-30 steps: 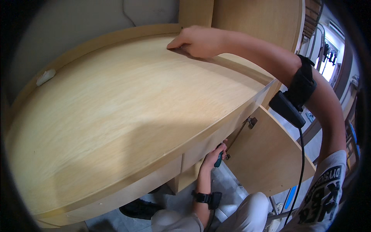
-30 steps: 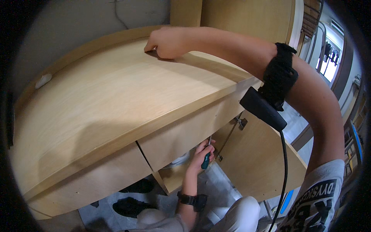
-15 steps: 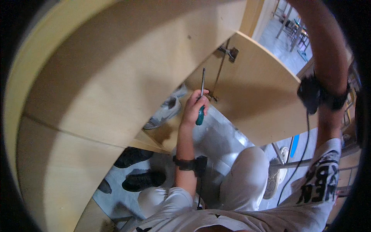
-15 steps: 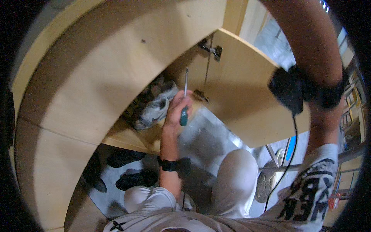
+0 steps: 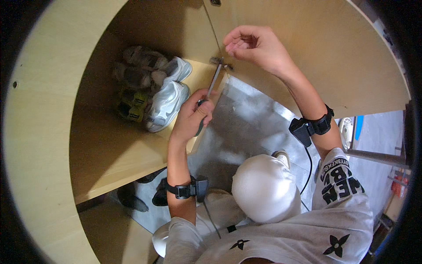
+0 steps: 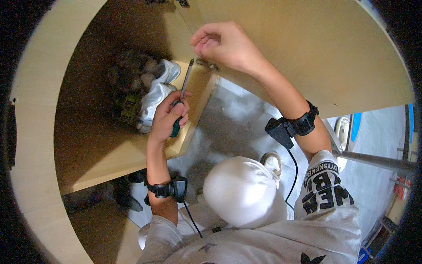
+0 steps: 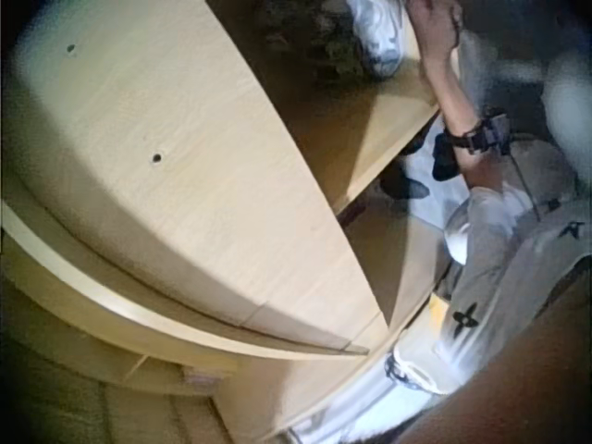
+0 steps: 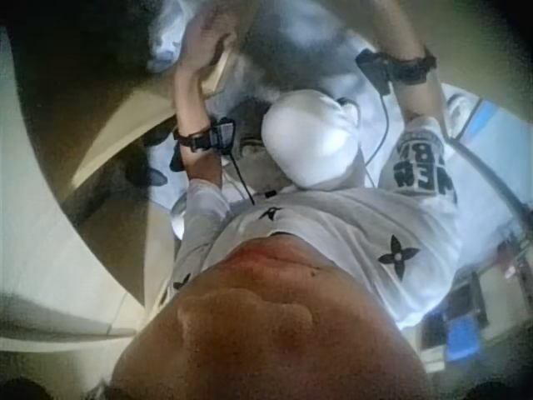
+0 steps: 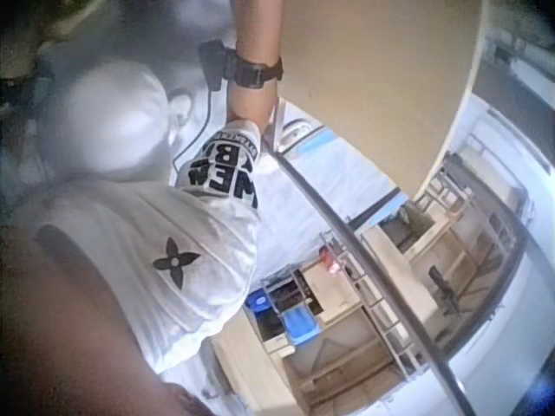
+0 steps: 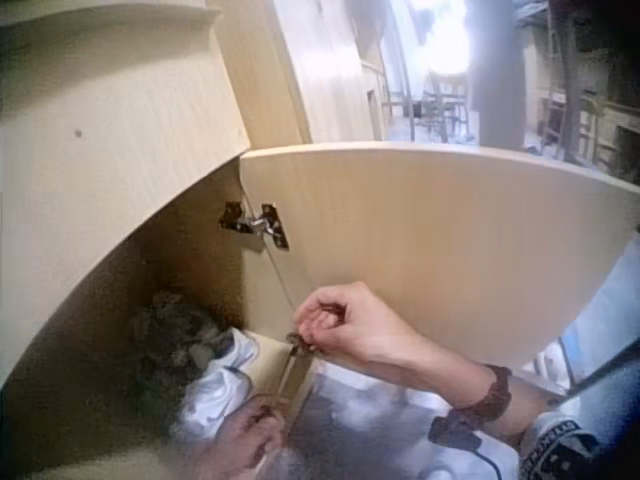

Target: The person uses a screwdriver to remove a screw from a cabinet hinge, then picks up a white handle and several screws and attempts to attach the handle to a drawer.

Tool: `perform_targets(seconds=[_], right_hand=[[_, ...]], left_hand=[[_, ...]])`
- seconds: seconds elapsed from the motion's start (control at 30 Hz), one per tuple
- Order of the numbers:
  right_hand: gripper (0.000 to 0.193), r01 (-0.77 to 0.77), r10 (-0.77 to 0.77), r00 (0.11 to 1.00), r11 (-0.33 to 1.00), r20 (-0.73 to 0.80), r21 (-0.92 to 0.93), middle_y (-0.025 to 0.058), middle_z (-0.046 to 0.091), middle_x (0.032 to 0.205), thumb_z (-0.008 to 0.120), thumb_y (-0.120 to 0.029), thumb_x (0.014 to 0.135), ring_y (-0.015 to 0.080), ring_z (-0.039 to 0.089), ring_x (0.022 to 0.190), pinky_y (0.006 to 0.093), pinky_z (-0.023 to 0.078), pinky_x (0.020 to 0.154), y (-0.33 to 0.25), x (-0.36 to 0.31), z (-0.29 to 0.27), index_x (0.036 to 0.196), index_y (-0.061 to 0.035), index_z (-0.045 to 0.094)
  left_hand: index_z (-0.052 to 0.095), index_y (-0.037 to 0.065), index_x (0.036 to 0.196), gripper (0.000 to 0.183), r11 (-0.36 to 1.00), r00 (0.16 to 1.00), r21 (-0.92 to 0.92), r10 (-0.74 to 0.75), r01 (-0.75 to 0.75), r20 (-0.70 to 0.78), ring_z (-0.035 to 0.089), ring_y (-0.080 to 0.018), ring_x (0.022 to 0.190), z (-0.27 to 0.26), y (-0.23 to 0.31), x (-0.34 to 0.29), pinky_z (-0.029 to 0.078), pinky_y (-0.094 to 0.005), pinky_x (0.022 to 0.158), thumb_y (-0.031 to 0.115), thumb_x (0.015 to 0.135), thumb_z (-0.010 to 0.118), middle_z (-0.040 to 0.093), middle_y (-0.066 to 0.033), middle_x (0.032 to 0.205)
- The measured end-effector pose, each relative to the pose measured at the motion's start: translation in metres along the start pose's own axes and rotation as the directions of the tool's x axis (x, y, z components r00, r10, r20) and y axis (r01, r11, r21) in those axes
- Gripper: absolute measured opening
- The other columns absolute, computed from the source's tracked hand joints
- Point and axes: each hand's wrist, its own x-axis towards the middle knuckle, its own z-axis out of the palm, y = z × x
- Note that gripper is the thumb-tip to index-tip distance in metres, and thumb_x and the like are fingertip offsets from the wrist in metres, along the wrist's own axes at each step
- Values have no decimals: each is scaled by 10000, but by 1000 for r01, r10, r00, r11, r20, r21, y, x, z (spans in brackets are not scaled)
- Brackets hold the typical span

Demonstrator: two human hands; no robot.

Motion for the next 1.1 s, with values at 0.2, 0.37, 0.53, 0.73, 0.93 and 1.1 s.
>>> perform_targets(seconds=[0.2,0.37,0.53,0.73,0.93,1.1], right_hand=[[174,-98,102,992,994,71,-53,54,645,824,581,55,787,110,617,790,236,512,682,15,-2,12,950,14,630],[185,-84,60,991,975,123,204,52,646,867,600,84,786,132,628,806,261,522,718,17,3,27,952,5,623],[163,-68,60,985,996,161,49,50,649,850,637,49,785,123,626,800,257,519,729,16,1,42,941,5,625],[115,-122,115,970,992,214,19,26,658,838,671,-29,792,92,606,762,238,509,711,24,0,41,899,-2,641],[128,-118,120,980,993,158,-23,32,662,845,658,-19,788,95,605,776,252,514,714,40,-13,41,913,1,646],[132,113,-93,989,977,115,-182,92,668,844,663,41,744,165,641,774,280,513,704,45,-26,42,872,7,654]], left_hand=[[501,2,1169,291,997,999,-75,-35,32,-36,397,-56,549,7,2,-10,331,-190,496,163,927,498,430,23,720],[510,7,1155,283,999,996,-26,-34,32,-84,398,-49,547,0,5,-29,334,-187,498,182,934,502,429,29,714],[521,14,1156,288,994,986,-19,-105,103,-129,395,-51,534,-1,-4,-43,317,-188,478,174,918,515,417,30,691],[530,56,1146,243,987,985,41,-149,153,-83,365,-39,531,-11,2,-45,311,-188,468,130,918,489,402,57,657],[525,16,1144,330,974,974,6,-225,225,-28,406,-52,518,-17,0,-42,325,-193,453,250,913,535,431,33,678],[470,-1,1180,413,887,958,-370,-224,277,179,405,-76,502,-14,-22,-38,332,-197,443,299,908,553,411,-1,696]])
